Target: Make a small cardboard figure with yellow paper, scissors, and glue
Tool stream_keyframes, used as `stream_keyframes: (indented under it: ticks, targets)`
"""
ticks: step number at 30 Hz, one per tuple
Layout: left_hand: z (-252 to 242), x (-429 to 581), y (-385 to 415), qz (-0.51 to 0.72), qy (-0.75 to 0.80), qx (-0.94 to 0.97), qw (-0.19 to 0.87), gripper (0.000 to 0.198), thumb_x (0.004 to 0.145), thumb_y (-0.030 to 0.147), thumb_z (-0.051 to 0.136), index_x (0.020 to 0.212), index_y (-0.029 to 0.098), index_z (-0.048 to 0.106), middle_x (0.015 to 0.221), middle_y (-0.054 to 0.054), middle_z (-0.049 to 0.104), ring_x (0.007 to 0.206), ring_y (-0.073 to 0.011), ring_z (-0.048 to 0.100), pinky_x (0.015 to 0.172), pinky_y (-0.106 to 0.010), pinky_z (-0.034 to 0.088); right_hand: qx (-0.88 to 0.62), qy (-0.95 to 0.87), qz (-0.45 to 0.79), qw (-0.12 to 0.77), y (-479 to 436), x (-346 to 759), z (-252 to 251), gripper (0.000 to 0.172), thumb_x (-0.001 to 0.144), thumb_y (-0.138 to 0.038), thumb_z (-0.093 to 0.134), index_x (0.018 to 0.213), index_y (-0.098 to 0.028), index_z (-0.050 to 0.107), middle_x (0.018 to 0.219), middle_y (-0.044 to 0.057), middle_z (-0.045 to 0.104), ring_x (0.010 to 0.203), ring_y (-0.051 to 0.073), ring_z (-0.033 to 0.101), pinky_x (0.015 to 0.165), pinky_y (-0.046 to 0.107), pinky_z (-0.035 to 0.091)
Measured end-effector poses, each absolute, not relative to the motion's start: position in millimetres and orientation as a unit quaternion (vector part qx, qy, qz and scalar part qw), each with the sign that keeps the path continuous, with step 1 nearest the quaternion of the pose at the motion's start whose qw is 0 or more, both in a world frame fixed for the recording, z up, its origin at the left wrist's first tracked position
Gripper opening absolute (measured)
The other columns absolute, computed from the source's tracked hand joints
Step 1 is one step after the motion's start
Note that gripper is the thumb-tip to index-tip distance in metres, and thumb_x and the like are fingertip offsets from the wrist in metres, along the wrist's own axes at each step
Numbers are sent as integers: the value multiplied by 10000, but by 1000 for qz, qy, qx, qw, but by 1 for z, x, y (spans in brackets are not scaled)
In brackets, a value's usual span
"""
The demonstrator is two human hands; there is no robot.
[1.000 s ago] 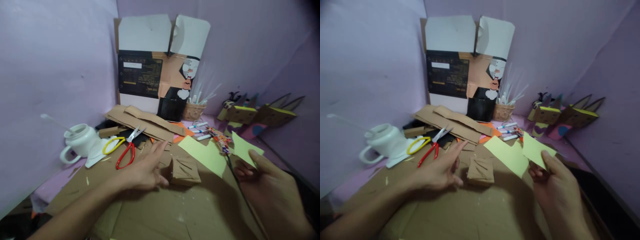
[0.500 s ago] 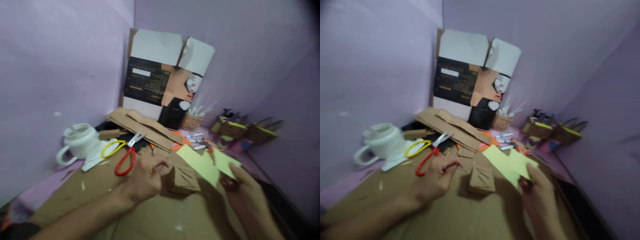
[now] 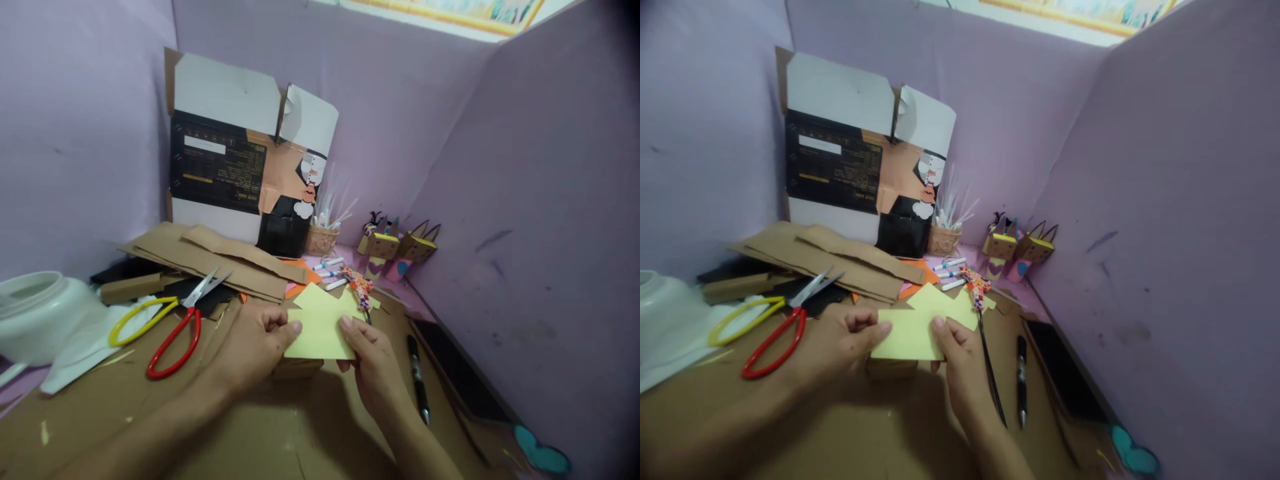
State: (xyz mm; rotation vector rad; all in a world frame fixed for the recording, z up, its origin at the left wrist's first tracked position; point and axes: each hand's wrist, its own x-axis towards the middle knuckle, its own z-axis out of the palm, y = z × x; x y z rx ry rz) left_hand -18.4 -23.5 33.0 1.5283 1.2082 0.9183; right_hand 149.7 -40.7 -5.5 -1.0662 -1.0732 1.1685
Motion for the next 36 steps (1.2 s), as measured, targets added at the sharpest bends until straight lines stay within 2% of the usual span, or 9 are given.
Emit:
stream_keyframes:
  ticks: [7,20,24,26,28,30,31,33,36]
  targets:
    - [25,-22,-13,356,542,592,478,372,657,430,577,460,186,375,368,93,270,341,-41,202,355,-186,143,-509,-498,447,541,-31,153,-12,413,726,-479,596,495,-180,432,427,-67,346,416,72,298,411,212,215]
    - [10,-33,-23,362,568,578,460,405,644,474,587,444,174,405,379,69,349,377,-55,278,380,-191,195,-535,-506,455,501,-32,148,-15,433,668,-453,652,432,-178,414,377,-71,322,400,61,246,408,223,151]
    - [16,-34,-30,366,526,612,463,338,696,465,560,552,164,502,425,68,373,399,-64,312,397,-190,245,-496,-427,527,542,-30,153,-12,386,650,-432,673,484,-175,437,432,-72,356,400,57,264,379,203,186]
    - [19,-36,-33,354,517,657,420,270,667,428,618,695,164,569,517,50,452,458,-83,386,434,-197,311,-463,-354,562,587,-28,156,-9,345,610,-407,703,536,-177,456,455,-82,365,387,50,259,359,190,193]
    - [19,-39,-36,343,509,717,331,303,623,369,680,845,184,590,742,-5,559,627,-132,500,546,-234,413,-443,-285,577,624,-25,160,-6,329,572,-368,726,577,-182,454,447,-98,349,370,42,243,348,177,184]
    - [17,-42,-38,338,481,767,256,335,617,312,696,919,216,588,1058,-60,539,914,-202,525,756,-318,457,-436,-242,586,639,-22,163,-4,322,567,-340,723,598,-188,440,427,-107,332,357,40,237,342,168,181]
    - [15,-43,-38,338,459,786,237,309,629,286,690,915,224,591,1179,-70,478,1049,-229,477,862,-361,427,-436,-230,589,640,-21,164,-4,318,572,-332,717,602,-189,434,421,-109,330,353,41,239,340,165,181]
    - [12,-44,-37,335,426,811,221,197,665,244,661,852,218,603,1256,-71,416,1177,-249,388,975,-407,346,-436,-226,591,640,-20,165,-5,310,581,-327,710,608,-189,432,415,-109,336,349,41,247,337,162,188]
    - [8,-43,-36,324,408,826,214,56,711,209,617,766,204,612,1214,-74,445,1170,-243,396,978,-411,344,-434,-233,589,640,-20,165,-6,311,587,-330,711,606,-187,437,413,-107,345,348,39,259,337,158,192]
